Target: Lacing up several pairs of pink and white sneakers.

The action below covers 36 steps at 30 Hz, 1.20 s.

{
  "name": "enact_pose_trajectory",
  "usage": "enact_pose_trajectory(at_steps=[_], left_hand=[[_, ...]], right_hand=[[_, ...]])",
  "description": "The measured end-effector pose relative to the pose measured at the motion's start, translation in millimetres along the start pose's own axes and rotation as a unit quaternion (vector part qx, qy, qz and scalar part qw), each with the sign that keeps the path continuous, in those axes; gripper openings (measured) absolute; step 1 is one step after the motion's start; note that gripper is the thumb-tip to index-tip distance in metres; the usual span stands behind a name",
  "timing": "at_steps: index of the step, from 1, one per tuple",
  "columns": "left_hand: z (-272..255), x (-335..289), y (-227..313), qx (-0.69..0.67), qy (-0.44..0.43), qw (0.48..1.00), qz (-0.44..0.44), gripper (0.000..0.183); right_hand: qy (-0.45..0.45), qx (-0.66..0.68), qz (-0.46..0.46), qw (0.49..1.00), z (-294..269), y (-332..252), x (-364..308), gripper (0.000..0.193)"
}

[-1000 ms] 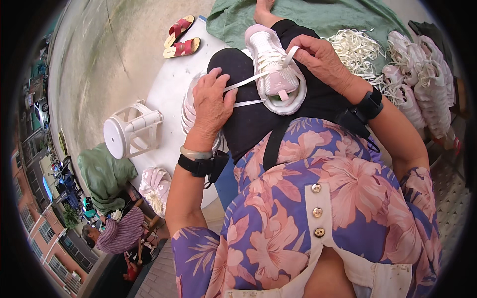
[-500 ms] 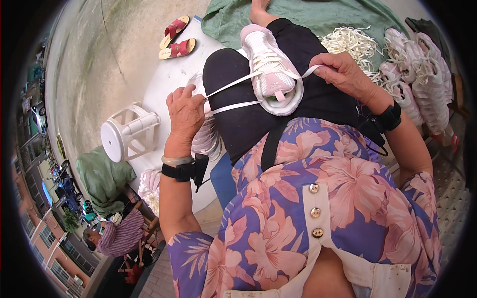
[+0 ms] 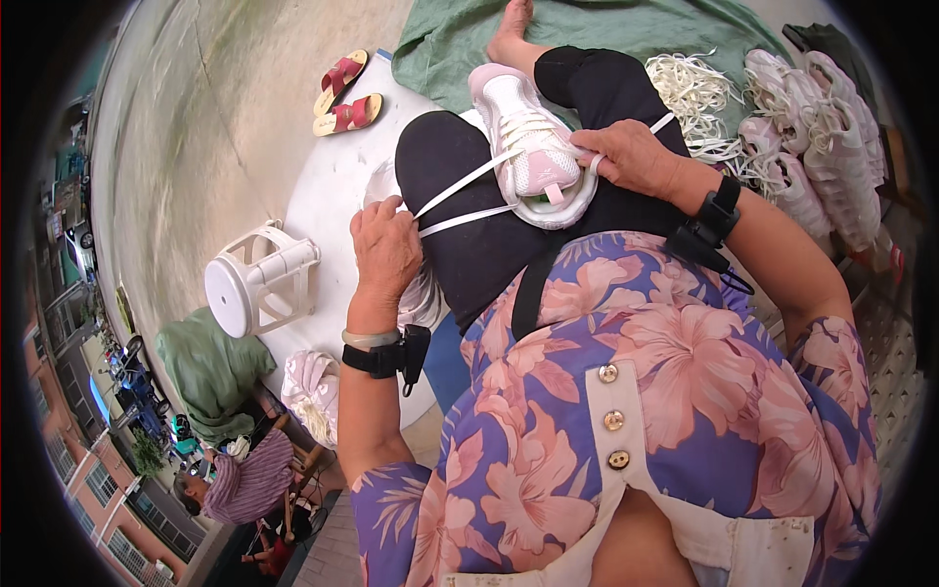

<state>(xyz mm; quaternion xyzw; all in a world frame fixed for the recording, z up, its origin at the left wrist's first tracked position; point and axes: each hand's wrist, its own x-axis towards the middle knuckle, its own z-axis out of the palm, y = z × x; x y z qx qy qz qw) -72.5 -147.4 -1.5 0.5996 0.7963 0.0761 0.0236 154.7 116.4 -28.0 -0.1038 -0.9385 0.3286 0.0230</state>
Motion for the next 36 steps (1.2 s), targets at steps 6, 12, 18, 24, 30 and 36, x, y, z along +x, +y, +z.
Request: enact_pose_trajectory(at_steps=[6,12,18,24,30,36], left_hand=[[-2,-6,6,-0.011,-0.006,1.000,-0.019,0.006],[-11,0,-4,-0.004,0.011,0.999,-0.035,0.007],[-17,2,-3,0.033,0.034,0.998,-0.050,0.007],[-22,-14,-8,0.059,-0.008,0.994,-0.091,0.006],[-4,-52,-24,-0.035,-0.047,0.983,-0.172,0.009],[-4,-84,-67,-0.095,-0.021,0.968,-0.232,0.015]], right_hand=[[0.033,0.088,0.027,0.995,-1,-2,-4,0.020],[-0.135,0.327,0.168,0.920,-68,14,8,0.015],[-0.055,0.204,0.110,0.971,-93,42,15,0.018],[0.060,0.019,-0.034,0.997,-54,77,-10,0.012],[0.081,0.071,0.049,0.993,-47,88,-53,0.014],[0.105,0.055,0.122,0.985,-44,141,-118,0.017]])
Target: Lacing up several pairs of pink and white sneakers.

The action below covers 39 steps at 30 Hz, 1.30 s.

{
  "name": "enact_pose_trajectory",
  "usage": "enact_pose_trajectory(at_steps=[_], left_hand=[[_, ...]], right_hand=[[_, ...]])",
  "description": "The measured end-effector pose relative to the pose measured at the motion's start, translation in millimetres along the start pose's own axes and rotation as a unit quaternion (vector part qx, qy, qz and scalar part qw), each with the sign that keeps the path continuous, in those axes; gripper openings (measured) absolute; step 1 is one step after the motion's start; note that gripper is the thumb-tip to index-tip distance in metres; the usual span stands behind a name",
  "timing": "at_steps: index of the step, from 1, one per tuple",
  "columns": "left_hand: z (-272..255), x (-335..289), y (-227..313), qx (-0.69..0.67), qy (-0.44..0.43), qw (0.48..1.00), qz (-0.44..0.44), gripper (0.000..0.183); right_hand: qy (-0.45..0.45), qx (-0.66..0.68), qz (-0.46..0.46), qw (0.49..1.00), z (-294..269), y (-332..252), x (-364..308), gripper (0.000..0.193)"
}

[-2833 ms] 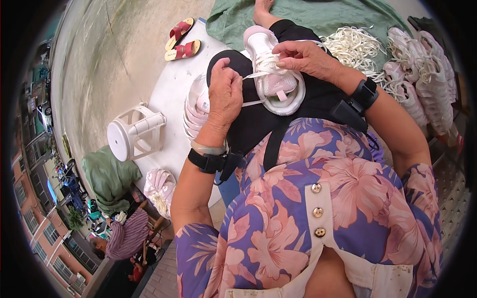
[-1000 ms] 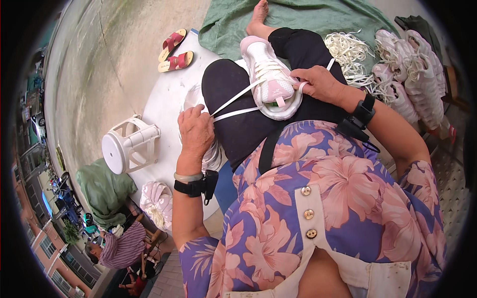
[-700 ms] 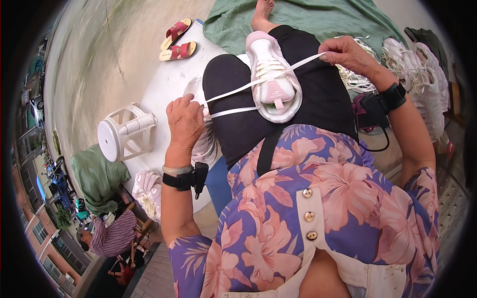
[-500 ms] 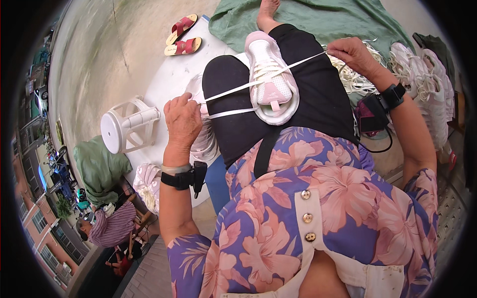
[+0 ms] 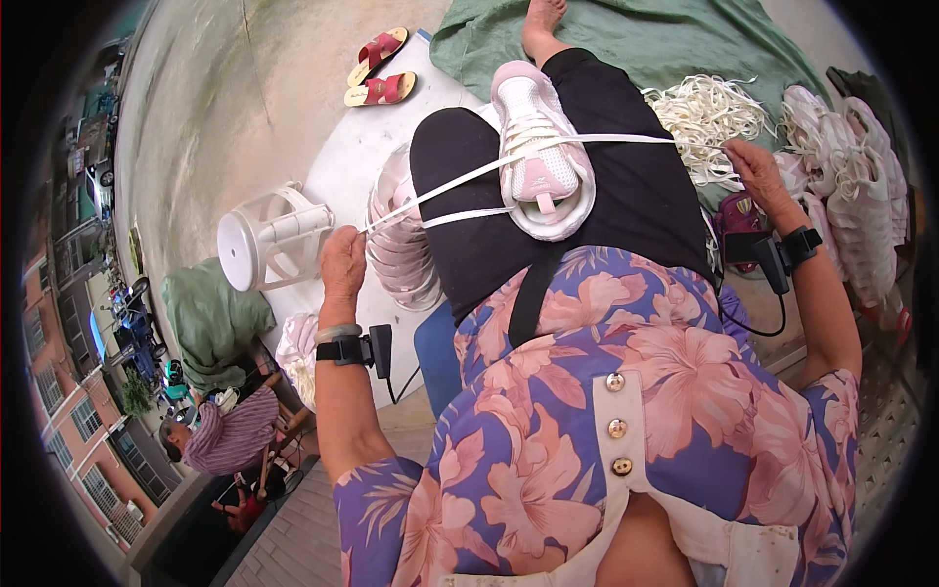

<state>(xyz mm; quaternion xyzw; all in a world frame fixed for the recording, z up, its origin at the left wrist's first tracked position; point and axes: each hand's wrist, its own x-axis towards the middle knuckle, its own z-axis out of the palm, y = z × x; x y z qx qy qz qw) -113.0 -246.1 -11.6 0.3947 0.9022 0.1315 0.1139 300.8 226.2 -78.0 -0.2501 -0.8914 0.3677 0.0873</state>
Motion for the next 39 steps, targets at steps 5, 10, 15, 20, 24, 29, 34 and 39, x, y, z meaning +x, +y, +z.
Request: enact_pose_trajectory(at_steps=[5,10,15,20,24,29,34,39], left_hand=[[-29,5,-49,0.048,0.051,0.991,-0.112,0.023],[-56,17,-86,0.049,0.091,0.983,-0.155,0.024],[-38,43,-31,-0.199,0.044,0.935,-0.289,0.033],[-12,52,93,-0.422,-0.228,0.843,-0.242,0.028],[14,59,144,-0.461,-0.350,0.792,-0.194,0.023],[34,78,173,-0.464,-0.325,0.797,-0.211,0.020],[43,97,187,-0.509,-0.223,0.800,-0.225,0.023],[41,94,190,-0.495,-0.180,0.820,-0.223,0.026]], right_hand=[[0.085,-0.111,0.038,0.989,-26,47,-39,0.018],[0.103,-0.153,0.041,0.982,-40,60,-53,0.017],[0.019,-0.005,0.213,0.977,-26,57,-64,0.023],[-0.020,0.194,0.164,0.967,11,-55,-13,0.026],[-0.145,0.431,0.299,0.839,33,-157,31,0.022],[-0.198,0.373,0.245,0.872,73,-182,67,0.023],[-0.108,0.406,0.244,0.874,92,-180,81,0.016],[-0.049,0.464,0.242,0.851,98,-174,78,0.014]])
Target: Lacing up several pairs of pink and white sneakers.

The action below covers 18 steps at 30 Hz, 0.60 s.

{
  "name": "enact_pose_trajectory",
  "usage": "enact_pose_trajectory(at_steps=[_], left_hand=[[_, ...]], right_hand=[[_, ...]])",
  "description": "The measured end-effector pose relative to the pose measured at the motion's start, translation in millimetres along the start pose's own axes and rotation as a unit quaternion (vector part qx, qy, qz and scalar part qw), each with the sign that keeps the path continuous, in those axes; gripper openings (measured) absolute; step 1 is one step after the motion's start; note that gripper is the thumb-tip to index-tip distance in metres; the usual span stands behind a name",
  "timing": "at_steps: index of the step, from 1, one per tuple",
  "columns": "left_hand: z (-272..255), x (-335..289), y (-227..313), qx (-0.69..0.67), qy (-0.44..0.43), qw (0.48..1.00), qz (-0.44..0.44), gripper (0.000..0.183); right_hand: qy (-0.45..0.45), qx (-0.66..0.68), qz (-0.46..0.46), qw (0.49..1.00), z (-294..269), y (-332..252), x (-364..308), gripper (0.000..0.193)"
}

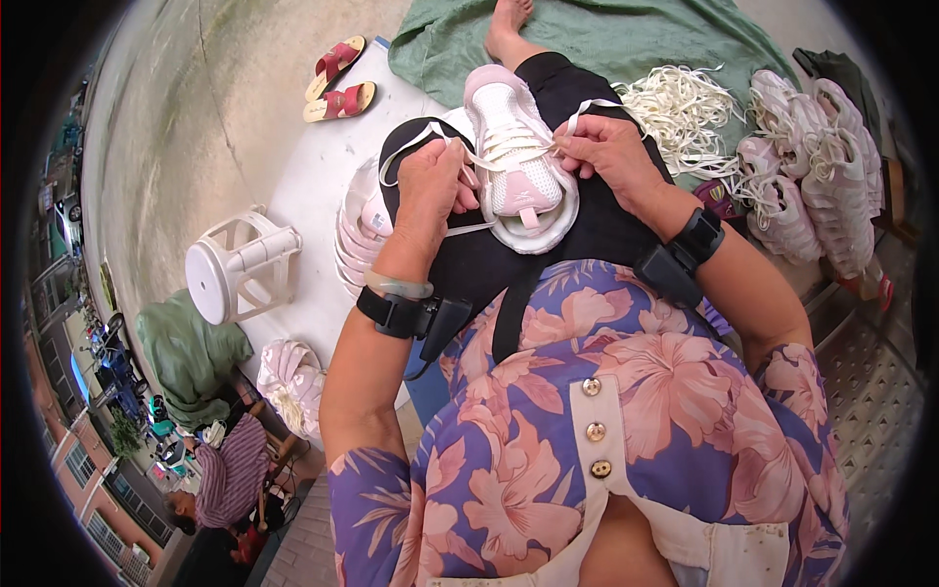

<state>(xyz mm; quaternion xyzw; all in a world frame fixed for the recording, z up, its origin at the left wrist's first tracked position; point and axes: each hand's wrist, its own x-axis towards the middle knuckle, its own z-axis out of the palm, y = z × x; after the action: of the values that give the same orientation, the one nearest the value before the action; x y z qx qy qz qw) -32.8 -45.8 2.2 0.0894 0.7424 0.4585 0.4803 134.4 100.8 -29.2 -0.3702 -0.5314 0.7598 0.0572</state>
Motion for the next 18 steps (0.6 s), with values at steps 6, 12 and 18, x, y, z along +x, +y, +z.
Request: enact_pose_trajectory(at_steps=[6,12,18], left_hand=[[-4,-11,-11,-0.051,0.029,0.998,0.035,0.023],[-2,-20,-17,-0.109,0.016,0.993,0.036,0.015],[-2,-27,-20,-0.114,-0.009,0.993,0.030,0.010]], right_hand=[[0.006,0.010,-0.020,1.000,-2,11,0,0.014],[0.002,0.015,-0.044,0.999,0,11,-3,0.015],[-0.006,-0.053,-0.096,0.994,0,12,-7,0.014]])
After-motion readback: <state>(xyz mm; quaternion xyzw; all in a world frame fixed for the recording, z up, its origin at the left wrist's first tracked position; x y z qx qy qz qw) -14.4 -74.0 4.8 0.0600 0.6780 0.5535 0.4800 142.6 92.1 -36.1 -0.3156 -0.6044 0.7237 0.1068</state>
